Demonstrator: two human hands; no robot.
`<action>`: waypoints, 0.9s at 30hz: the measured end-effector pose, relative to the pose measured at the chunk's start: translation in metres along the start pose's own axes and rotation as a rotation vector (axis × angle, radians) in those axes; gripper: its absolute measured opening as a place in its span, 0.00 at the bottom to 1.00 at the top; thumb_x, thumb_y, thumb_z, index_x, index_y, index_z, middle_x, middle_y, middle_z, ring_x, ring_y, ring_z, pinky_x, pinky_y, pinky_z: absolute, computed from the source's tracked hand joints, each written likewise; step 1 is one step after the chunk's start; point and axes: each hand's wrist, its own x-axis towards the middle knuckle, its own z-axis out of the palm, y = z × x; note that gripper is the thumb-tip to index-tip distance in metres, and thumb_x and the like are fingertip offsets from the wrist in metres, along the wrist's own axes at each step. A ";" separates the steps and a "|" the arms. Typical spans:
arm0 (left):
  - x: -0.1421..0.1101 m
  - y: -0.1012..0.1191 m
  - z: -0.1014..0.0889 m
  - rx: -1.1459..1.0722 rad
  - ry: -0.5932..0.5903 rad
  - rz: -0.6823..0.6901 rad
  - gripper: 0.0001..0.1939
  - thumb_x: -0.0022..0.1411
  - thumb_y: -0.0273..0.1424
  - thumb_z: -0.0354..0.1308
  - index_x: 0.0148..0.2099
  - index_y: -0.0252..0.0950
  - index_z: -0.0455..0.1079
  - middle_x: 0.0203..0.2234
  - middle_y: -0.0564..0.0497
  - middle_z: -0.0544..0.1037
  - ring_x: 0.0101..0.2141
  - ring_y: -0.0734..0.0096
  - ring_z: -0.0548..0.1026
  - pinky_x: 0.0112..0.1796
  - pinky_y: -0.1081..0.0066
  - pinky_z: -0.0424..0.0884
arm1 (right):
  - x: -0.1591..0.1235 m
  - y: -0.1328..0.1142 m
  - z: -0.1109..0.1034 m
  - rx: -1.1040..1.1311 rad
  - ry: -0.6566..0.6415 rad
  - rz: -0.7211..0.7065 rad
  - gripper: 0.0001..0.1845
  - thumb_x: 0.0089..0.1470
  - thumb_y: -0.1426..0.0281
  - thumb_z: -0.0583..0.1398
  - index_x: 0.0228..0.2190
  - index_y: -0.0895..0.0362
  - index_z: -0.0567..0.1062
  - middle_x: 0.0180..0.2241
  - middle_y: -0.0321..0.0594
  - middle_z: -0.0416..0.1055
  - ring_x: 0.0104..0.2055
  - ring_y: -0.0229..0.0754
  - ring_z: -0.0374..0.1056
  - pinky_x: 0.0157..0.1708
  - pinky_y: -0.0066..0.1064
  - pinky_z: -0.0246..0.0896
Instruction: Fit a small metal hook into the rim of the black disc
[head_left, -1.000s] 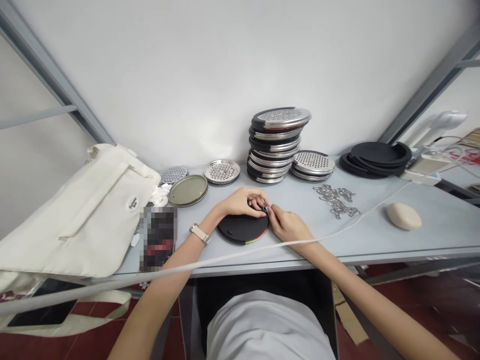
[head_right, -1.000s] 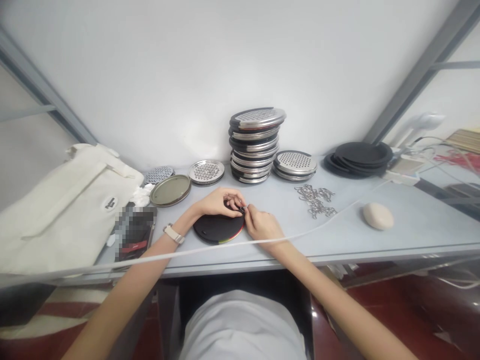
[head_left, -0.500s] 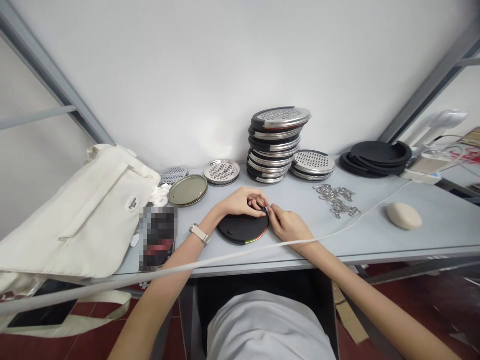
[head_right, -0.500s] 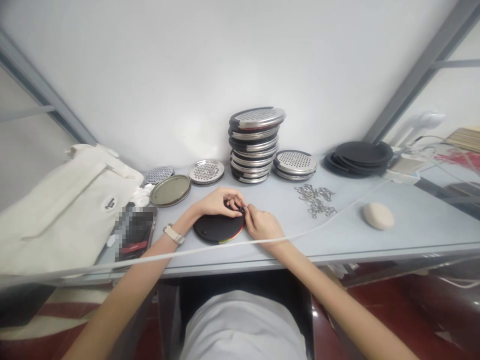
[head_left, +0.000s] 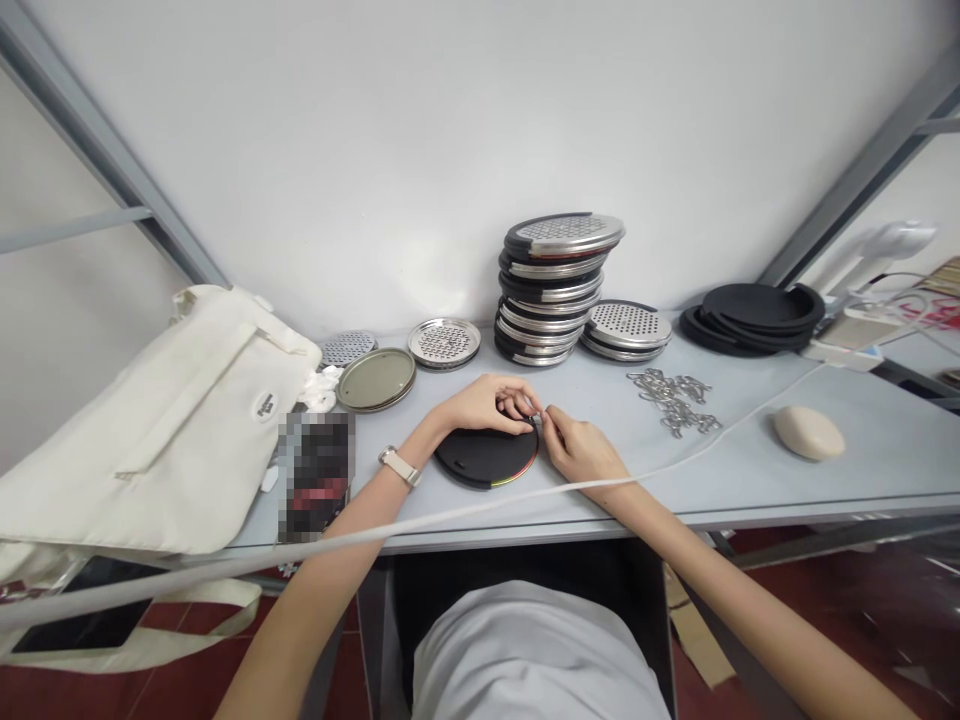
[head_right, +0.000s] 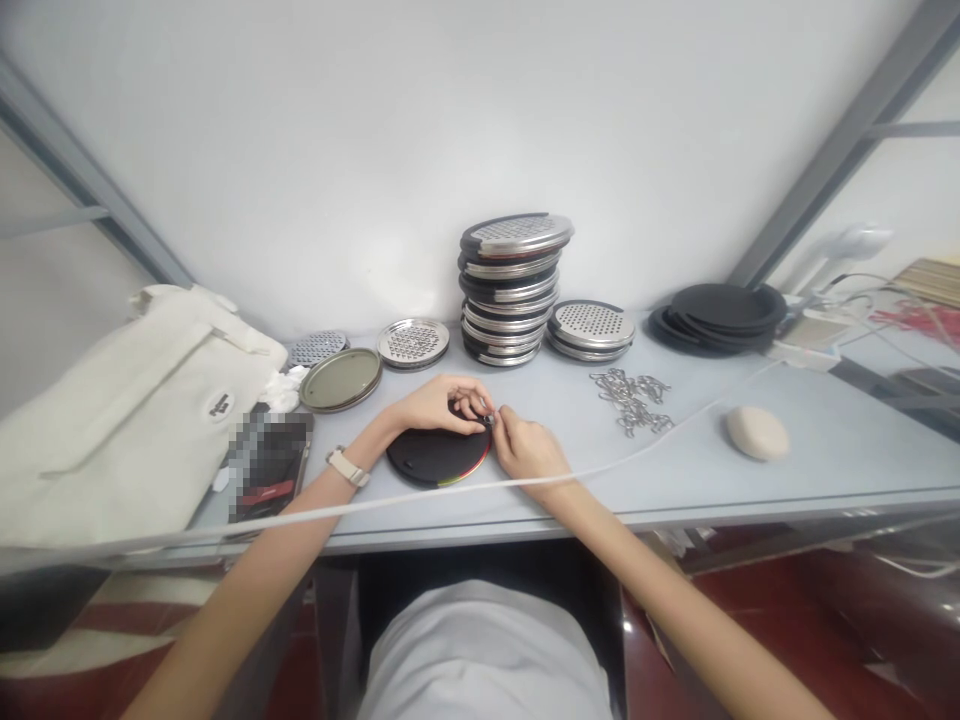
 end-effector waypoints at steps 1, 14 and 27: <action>0.000 0.000 0.000 0.002 0.000 0.000 0.19 0.43 0.27 0.62 0.41 0.29 0.68 0.32 0.45 0.75 0.30 0.78 0.72 0.32 0.77 0.66 | 0.000 0.000 0.000 0.002 -0.002 -0.007 0.16 0.58 0.66 0.40 0.32 0.56 0.65 0.22 0.39 0.70 0.21 0.37 0.63 0.22 0.28 0.41; 0.001 -0.002 -0.001 0.111 0.004 0.006 0.17 0.45 0.28 0.61 0.40 0.30 0.68 0.33 0.46 0.74 0.29 0.80 0.71 0.30 0.78 0.63 | 0.001 0.002 0.001 -0.002 0.001 -0.072 0.17 0.58 0.66 0.40 0.34 0.56 0.66 0.23 0.38 0.70 0.21 0.36 0.64 0.22 0.27 0.43; 0.000 0.000 0.000 0.093 -0.003 0.010 0.17 0.45 0.27 0.61 0.39 0.30 0.67 0.31 0.47 0.75 0.29 0.79 0.71 0.29 0.78 0.62 | 0.001 0.002 0.001 -0.048 -0.018 -0.085 0.18 0.59 0.64 0.39 0.36 0.56 0.65 0.23 0.39 0.71 0.21 0.37 0.64 0.22 0.27 0.42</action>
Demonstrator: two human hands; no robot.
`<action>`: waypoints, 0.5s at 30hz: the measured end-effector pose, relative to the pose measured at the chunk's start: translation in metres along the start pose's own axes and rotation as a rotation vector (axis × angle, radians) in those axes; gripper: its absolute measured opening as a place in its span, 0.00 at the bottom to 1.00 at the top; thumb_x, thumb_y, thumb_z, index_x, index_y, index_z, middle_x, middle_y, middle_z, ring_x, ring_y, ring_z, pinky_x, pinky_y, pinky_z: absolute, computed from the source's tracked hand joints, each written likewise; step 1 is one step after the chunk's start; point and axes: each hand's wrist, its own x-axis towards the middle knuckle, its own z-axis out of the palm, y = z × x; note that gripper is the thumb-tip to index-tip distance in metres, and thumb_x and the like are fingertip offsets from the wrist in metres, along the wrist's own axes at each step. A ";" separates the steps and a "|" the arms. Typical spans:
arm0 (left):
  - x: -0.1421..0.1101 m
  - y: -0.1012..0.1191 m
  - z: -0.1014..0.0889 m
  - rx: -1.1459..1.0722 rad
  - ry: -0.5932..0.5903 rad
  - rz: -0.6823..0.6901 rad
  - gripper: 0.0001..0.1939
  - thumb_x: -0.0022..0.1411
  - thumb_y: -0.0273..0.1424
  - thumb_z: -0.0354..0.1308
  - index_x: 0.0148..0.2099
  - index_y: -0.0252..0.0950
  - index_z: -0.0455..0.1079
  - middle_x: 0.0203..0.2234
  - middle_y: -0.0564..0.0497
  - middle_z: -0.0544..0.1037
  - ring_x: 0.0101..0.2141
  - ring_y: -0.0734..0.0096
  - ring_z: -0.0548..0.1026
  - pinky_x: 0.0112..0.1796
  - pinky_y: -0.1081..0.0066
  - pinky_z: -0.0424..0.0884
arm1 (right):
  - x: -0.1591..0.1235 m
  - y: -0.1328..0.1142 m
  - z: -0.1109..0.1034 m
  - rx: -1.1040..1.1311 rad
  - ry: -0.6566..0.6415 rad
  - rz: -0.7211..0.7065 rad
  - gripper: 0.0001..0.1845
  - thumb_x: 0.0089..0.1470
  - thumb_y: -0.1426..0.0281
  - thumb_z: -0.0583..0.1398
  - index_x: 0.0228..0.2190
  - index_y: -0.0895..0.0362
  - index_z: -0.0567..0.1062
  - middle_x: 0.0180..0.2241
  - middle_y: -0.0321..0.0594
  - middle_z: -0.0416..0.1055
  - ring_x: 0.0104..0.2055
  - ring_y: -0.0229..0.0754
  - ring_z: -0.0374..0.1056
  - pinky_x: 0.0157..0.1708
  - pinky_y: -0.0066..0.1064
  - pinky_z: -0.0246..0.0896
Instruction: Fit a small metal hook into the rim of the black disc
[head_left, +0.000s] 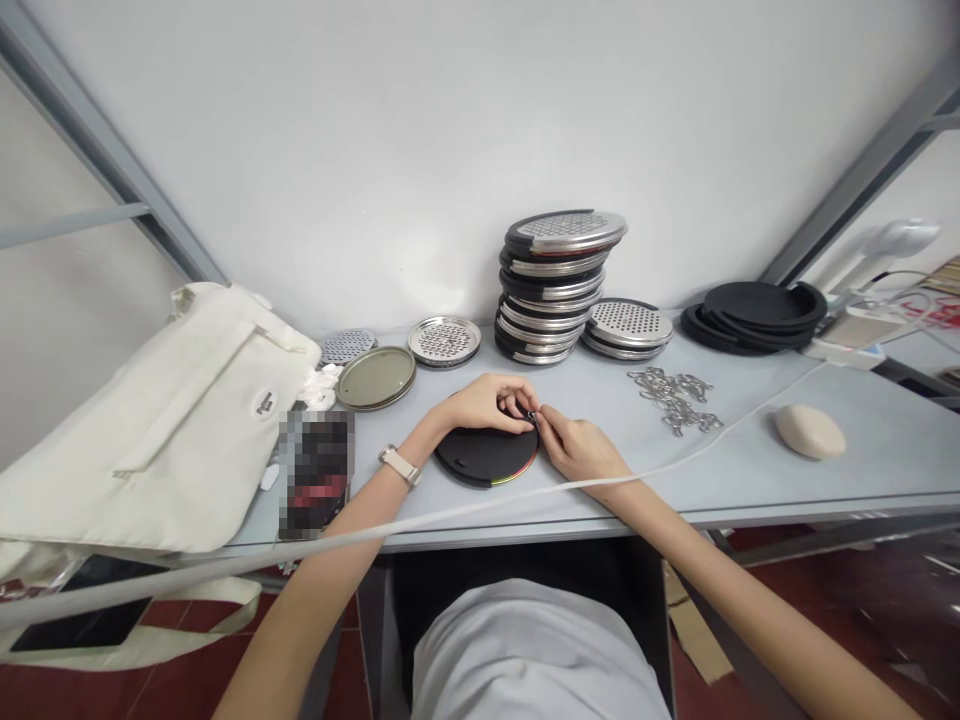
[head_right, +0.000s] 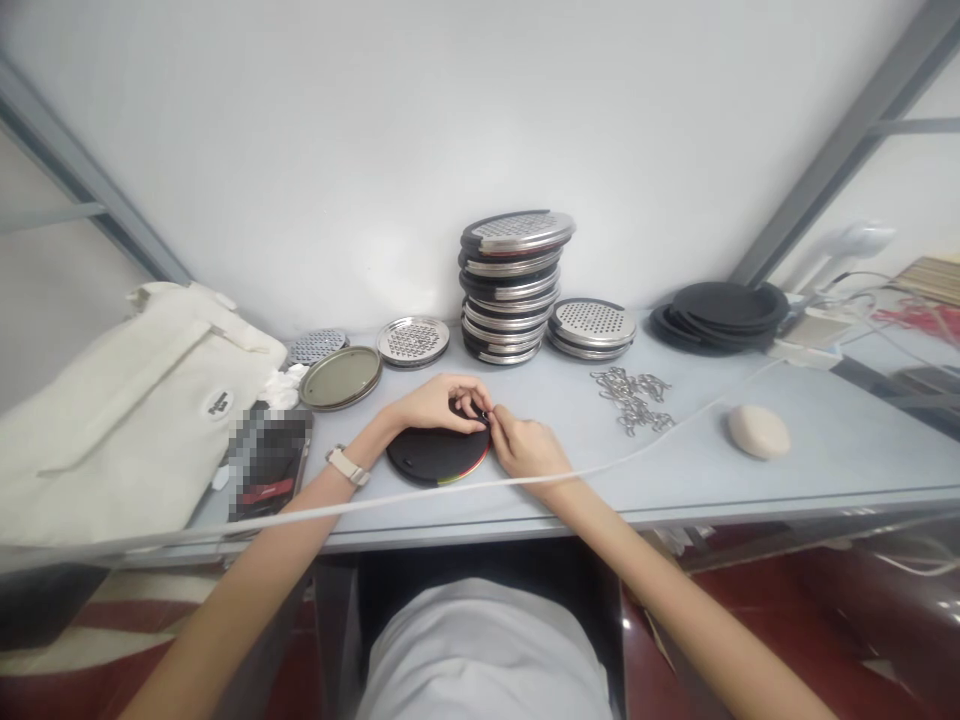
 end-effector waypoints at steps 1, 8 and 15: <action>0.000 0.000 0.000 -0.007 -0.004 -0.002 0.16 0.45 0.27 0.61 0.39 0.30 0.67 0.31 0.47 0.75 0.29 0.78 0.72 0.29 0.78 0.62 | 0.000 0.000 0.000 -0.012 -0.004 -0.006 0.18 0.59 0.64 0.39 0.36 0.56 0.65 0.23 0.39 0.71 0.21 0.37 0.64 0.22 0.27 0.42; -0.001 0.001 -0.001 -0.001 -0.007 0.011 0.17 0.44 0.28 0.62 0.39 0.30 0.66 0.29 0.49 0.73 0.28 0.79 0.70 0.31 0.77 0.65 | 0.001 -0.002 -0.002 -0.061 -0.023 -0.018 0.19 0.59 0.64 0.39 0.39 0.56 0.65 0.25 0.40 0.73 0.21 0.37 0.65 0.22 0.28 0.41; -0.001 0.003 0.000 0.004 0.000 0.009 0.16 0.44 0.28 0.61 0.38 0.30 0.66 0.30 0.49 0.72 0.28 0.79 0.70 0.31 0.76 0.65 | 0.000 -0.003 -0.002 -0.059 -0.013 -0.019 0.19 0.59 0.64 0.39 0.38 0.56 0.65 0.25 0.40 0.73 0.22 0.38 0.66 0.22 0.28 0.41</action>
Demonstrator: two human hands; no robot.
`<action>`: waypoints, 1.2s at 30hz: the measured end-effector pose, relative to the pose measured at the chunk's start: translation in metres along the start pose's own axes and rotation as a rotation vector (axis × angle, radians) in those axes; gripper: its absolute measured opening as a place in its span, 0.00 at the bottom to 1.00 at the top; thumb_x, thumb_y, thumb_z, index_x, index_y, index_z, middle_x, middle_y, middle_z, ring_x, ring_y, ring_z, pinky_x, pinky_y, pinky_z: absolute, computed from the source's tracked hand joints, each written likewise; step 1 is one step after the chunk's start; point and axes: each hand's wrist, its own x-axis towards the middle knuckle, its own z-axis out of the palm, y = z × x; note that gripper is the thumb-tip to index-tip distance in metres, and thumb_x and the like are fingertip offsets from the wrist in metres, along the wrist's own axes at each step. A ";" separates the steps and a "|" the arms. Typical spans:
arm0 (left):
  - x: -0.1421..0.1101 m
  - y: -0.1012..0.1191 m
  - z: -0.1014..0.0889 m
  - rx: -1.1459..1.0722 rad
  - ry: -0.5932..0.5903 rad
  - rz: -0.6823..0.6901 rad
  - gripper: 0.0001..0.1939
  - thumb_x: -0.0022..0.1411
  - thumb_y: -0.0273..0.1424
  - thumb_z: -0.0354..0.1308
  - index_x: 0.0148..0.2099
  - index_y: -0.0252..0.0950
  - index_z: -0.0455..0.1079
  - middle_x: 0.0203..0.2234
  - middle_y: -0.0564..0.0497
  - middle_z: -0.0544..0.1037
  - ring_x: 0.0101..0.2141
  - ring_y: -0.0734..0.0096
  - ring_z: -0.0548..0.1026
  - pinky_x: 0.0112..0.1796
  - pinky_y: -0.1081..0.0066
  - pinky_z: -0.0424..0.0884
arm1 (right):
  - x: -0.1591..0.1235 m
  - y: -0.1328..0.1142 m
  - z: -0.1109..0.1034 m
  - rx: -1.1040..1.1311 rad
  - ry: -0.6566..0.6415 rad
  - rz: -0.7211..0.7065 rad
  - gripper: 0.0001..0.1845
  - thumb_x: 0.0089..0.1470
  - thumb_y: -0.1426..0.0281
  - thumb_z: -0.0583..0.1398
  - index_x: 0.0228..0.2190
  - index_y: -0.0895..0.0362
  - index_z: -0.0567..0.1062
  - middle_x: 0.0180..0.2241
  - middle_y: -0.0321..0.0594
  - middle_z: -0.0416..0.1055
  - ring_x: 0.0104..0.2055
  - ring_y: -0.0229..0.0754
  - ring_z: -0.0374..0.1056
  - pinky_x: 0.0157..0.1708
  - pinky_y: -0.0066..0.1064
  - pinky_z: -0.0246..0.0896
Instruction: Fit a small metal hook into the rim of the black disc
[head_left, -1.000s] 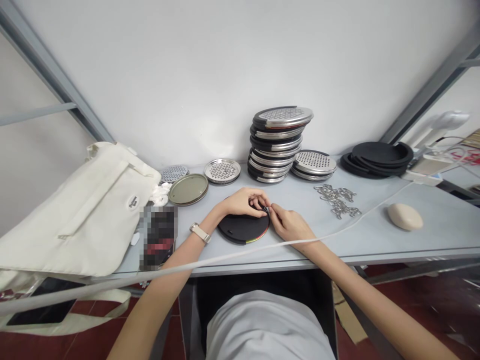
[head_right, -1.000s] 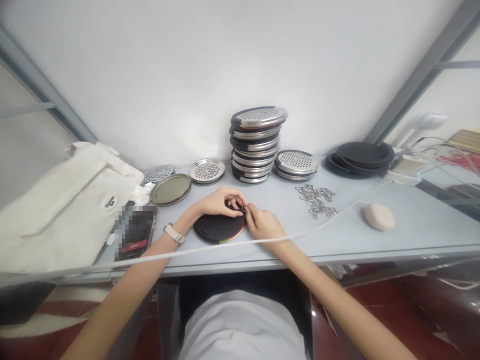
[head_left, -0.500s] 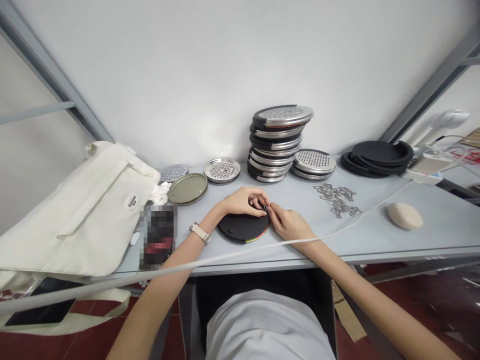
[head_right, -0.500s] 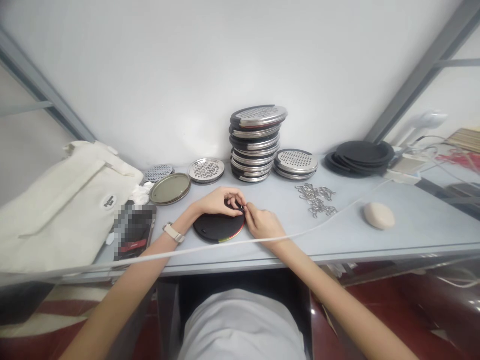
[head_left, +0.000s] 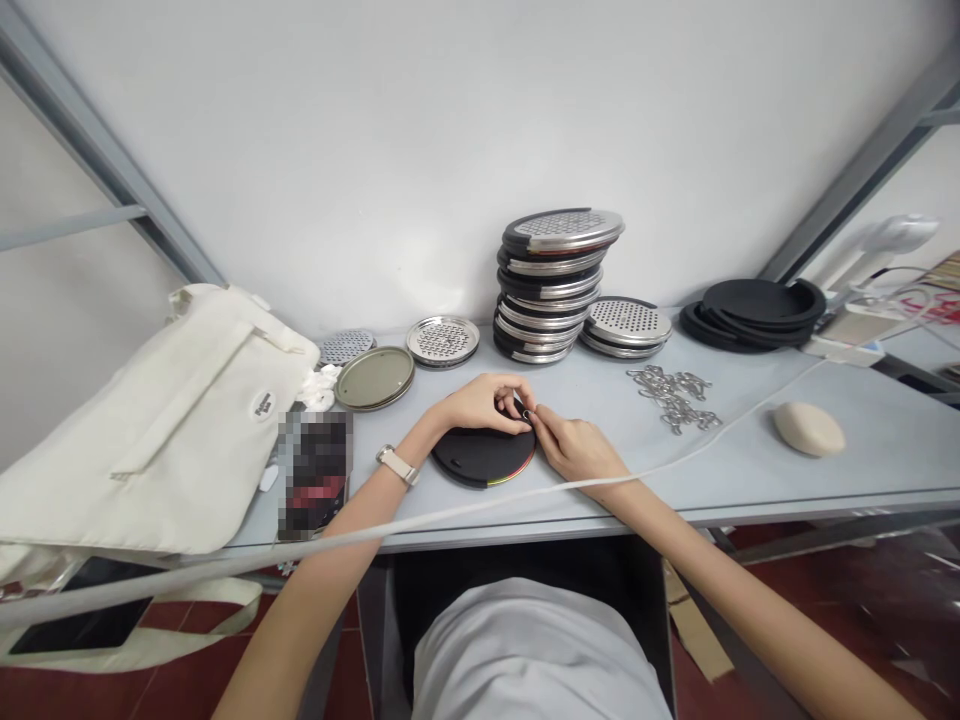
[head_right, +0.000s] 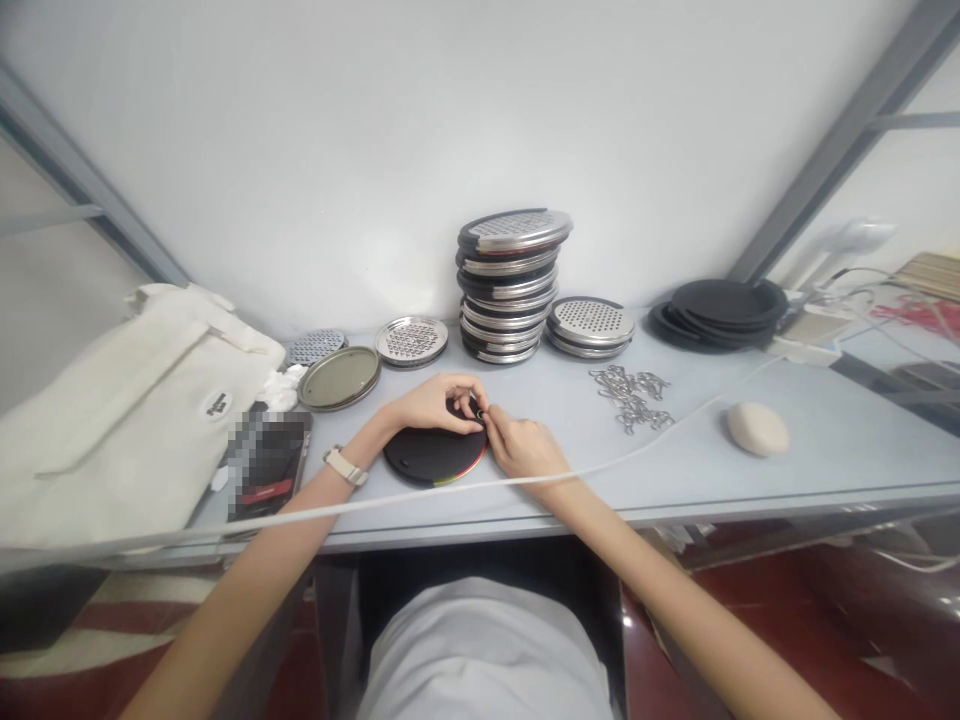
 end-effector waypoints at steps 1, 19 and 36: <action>0.000 0.001 0.000 0.005 0.001 -0.004 0.16 0.44 0.28 0.61 0.38 0.30 0.66 0.30 0.49 0.73 0.28 0.79 0.70 0.31 0.77 0.65 | 0.000 0.000 0.000 0.004 0.000 0.000 0.19 0.59 0.64 0.39 0.38 0.56 0.65 0.25 0.40 0.73 0.22 0.38 0.66 0.22 0.28 0.41; 0.001 0.000 0.003 0.024 0.079 0.021 0.13 0.45 0.27 0.60 0.36 0.30 0.69 0.31 0.48 0.75 0.29 0.78 0.72 0.30 0.79 0.64 | 0.000 -0.002 0.000 -0.025 -0.005 0.042 0.17 0.59 0.65 0.40 0.34 0.57 0.64 0.23 0.40 0.72 0.21 0.37 0.65 0.22 0.28 0.39; 0.002 -0.001 0.003 -0.058 0.042 0.010 0.15 0.45 0.27 0.61 0.38 0.29 0.68 0.31 0.46 0.75 0.31 0.78 0.72 0.34 0.76 0.66 | 0.000 -0.002 0.001 0.045 0.013 0.105 0.17 0.58 0.65 0.40 0.31 0.57 0.65 0.22 0.38 0.70 0.21 0.36 0.64 0.22 0.27 0.40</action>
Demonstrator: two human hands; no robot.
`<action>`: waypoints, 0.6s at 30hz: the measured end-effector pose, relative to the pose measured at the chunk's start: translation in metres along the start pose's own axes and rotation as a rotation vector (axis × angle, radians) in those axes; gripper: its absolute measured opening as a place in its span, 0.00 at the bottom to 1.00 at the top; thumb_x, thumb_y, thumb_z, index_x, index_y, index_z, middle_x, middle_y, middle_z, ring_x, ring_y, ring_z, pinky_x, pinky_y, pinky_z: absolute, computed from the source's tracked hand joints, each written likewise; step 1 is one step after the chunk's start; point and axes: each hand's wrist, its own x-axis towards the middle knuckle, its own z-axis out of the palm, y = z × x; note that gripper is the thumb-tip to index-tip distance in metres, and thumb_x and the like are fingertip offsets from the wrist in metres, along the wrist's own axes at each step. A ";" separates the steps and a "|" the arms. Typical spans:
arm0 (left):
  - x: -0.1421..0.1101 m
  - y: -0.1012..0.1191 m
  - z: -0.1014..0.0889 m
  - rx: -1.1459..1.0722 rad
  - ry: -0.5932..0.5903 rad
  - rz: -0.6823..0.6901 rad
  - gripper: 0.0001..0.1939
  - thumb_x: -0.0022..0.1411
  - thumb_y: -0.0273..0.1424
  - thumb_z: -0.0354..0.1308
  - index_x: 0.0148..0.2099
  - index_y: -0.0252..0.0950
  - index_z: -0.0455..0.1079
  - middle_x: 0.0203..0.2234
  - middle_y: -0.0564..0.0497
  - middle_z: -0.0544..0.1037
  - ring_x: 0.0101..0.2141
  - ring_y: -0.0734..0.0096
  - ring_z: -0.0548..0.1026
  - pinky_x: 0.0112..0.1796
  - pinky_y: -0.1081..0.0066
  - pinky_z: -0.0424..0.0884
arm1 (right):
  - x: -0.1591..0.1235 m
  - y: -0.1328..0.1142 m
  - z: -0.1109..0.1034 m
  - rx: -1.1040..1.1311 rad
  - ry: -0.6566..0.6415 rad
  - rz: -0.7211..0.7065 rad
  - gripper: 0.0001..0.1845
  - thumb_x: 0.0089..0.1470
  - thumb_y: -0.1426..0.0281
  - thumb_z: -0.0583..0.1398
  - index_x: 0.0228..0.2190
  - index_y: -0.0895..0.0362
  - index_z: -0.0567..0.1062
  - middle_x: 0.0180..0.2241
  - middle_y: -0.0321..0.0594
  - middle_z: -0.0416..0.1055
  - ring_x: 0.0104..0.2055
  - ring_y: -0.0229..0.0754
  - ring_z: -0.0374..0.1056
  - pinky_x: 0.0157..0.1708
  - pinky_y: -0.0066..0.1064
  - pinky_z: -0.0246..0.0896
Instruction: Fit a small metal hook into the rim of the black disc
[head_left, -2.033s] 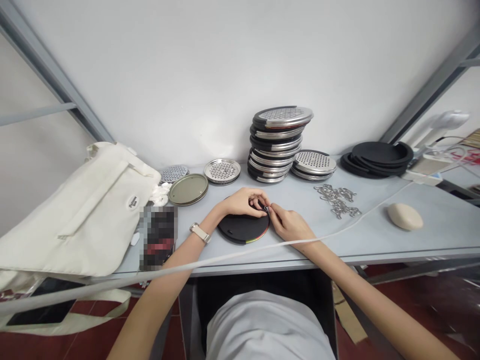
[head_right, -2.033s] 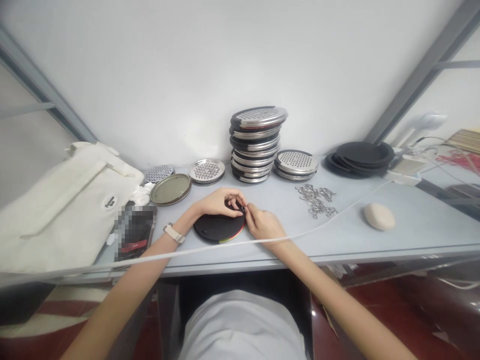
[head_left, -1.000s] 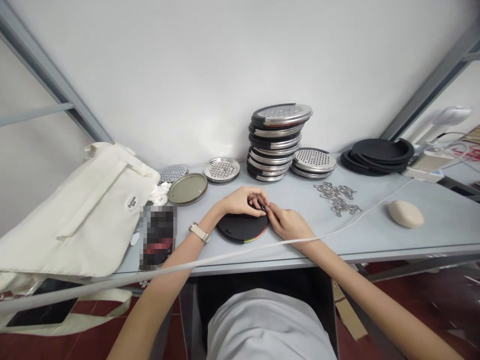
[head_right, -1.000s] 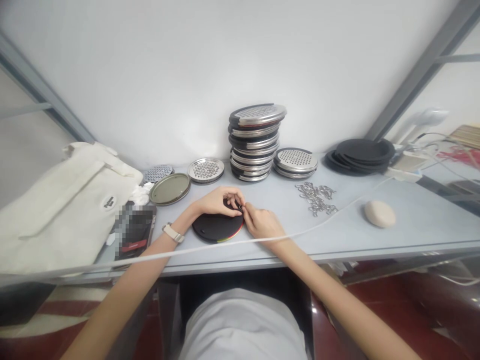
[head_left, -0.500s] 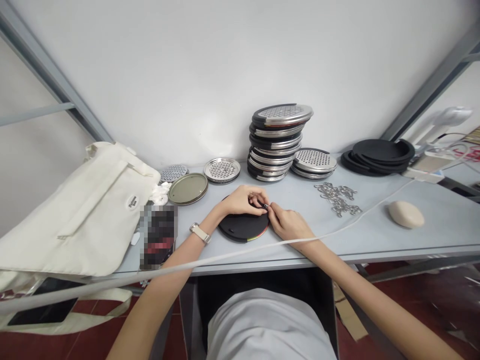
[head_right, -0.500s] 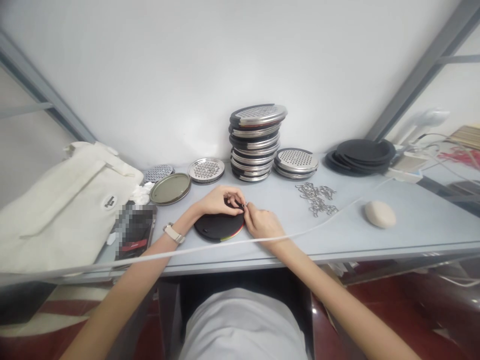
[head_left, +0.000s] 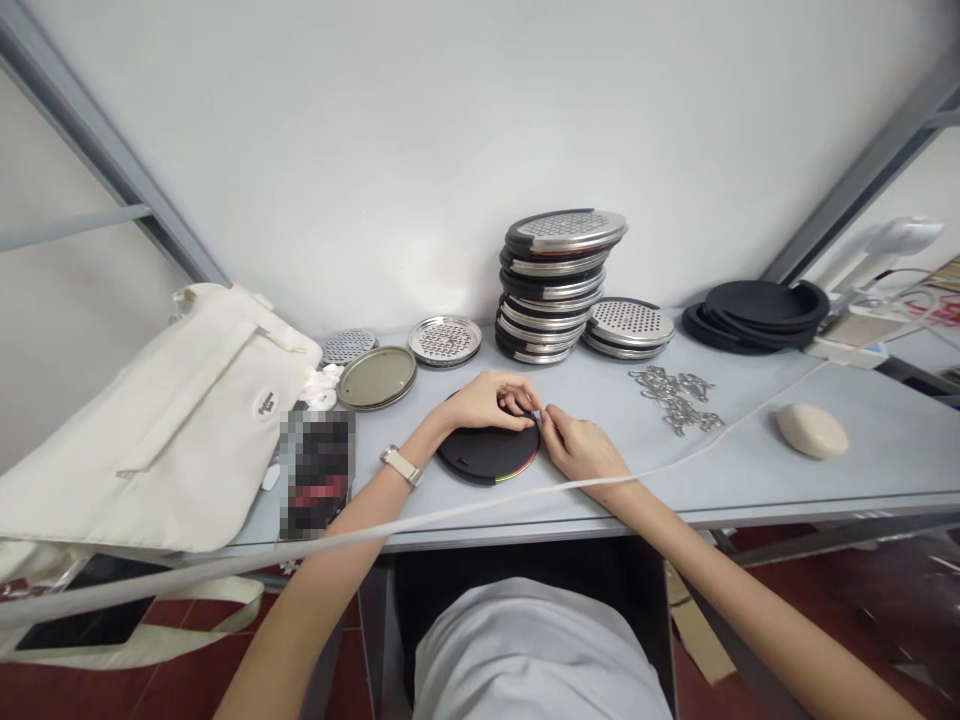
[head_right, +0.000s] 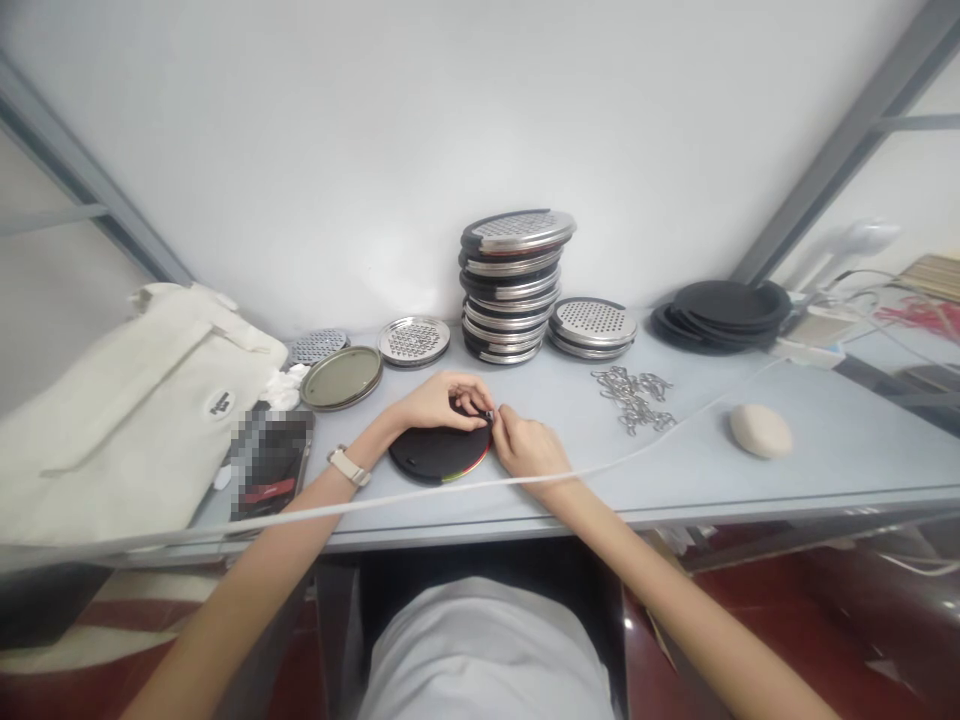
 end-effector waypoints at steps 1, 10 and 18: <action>0.000 0.000 0.000 -0.003 0.000 -0.002 0.15 0.45 0.27 0.61 0.38 0.29 0.68 0.31 0.46 0.75 0.31 0.77 0.72 0.34 0.76 0.67 | 0.000 0.000 0.000 0.003 0.002 0.001 0.17 0.58 0.65 0.40 0.31 0.57 0.65 0.22 0.38 0.70 0.21 0.36 0.63 0.22 0.27 0.40; 0.001 -0.005 -0.001 0.087 0.000 0.011 0.15 0.46 0.28 0.60 0.39 0.30 0.67 0.32 0.46 0.74 0.30 0.79 0.71 0.31 0.78 0.65 | 0.000 -0.001 -0.001 -0.020 -0.006 -0.029 0.17 0.59 0.65 0.41 0.34 0.56 0.65 0.23 0.39 0.71 0.21 0.36 0.64 0.22 0.27 0.40; 0.001 -0.005 -0.001 0.145 -0.003 0.000 0.17 0.46 0.29 0.60 0.40 0.31 0.66 0.32 0.47 0.74 0.29 0.79 0.70 0.29 0.79 0.63 | 0.002 -0.004 -0.001 -0.091 -0.013 0.004 0.18 0.59 0.65 0.39 0.37 0.57 0.65 0.23 0.40 0.72 0.21 0.37 0.66 0.21 0.27 0.39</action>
